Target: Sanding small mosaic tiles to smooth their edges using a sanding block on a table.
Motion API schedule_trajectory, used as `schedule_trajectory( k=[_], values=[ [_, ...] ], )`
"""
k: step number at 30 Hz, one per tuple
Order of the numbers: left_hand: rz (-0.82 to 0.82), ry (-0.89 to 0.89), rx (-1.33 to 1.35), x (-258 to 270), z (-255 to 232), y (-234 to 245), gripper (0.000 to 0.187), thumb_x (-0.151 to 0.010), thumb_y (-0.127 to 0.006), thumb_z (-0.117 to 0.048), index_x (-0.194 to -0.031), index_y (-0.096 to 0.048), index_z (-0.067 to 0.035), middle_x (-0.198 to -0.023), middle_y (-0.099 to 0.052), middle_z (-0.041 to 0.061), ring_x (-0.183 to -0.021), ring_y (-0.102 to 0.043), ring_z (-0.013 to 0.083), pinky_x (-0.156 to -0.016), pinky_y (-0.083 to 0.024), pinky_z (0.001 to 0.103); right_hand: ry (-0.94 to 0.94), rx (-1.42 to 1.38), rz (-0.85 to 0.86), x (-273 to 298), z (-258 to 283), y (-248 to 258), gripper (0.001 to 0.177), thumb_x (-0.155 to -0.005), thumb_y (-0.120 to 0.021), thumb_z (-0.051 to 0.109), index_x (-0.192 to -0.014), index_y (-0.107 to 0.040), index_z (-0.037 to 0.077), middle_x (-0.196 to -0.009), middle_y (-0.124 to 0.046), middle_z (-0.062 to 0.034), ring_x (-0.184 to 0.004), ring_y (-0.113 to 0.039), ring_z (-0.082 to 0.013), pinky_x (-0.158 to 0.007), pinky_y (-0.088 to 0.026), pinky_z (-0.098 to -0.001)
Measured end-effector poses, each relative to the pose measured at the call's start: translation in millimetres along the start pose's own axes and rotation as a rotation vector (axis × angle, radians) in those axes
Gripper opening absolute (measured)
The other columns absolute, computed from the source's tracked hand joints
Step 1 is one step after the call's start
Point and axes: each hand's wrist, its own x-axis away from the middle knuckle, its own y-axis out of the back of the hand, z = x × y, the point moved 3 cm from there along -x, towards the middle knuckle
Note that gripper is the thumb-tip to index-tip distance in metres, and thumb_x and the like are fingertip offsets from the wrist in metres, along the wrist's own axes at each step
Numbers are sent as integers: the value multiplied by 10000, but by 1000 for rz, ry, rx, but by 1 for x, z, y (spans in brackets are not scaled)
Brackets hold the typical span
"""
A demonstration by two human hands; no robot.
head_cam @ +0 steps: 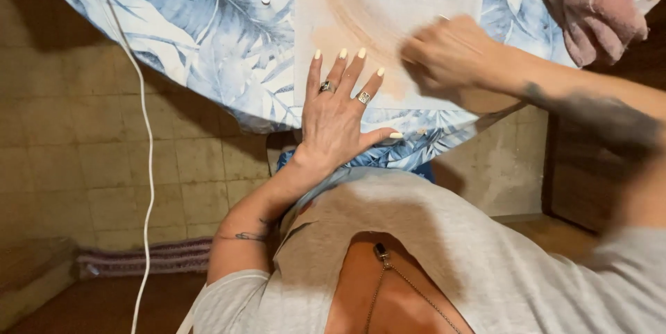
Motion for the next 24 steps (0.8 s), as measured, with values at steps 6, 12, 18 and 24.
schedule_trajectory(
  k=[6, 12, 18, 24],
  values=[
    [-2, -9, -6, 0, -2, 1, 762, -632, -573, -688, -1186, -512, -168, -1245, -443, 136, -1151, -424, 331, -1020, -105, 505, 138, 20, -637, -120, -4, 21, 250, -753, -456, 57, -524, -358, 54, -492, -387, -104, -399, -338, -243, -377, -215, -368],
    [10, 1, -17, 1, 1, -1, 796, -631, -543, -729, -1211, -490, -187, -1266, -413, 125, -1177, -397, 320, -1023, -78, 505, 144, 151, -487, -18, -7, 5, 160, -776, -486, 163, -642, -449, 85, -557, -472, -70, -425, -433, -300, -360, -298, -375],
    [-27, -12, 57, 0, -3, 3, 727, -683, -540, -680, -1185, -519, -156, -1275, -414, 136, -1177, -400, 330, -1022, -76, 509, 78, 515, 251, 59, -47, -1, 255, -845, -439, 377, -921, -459, 134, -638, -529, 63, -482, -521, -54, -394, -497, -163],
    [-340, 91, 317, -16, -9, 27, 415, -815, -582, -292, -1125, -483, -34, -1051, -606, 120, -999, -588, 245, -1018, -106, 511, 169, -785, -419, 38, 7, 16, 376, -925, -289, 314, -712, -478, 68, -526, -404, 7, -410, -347, -95, -370, -263, -206]
  ],
)
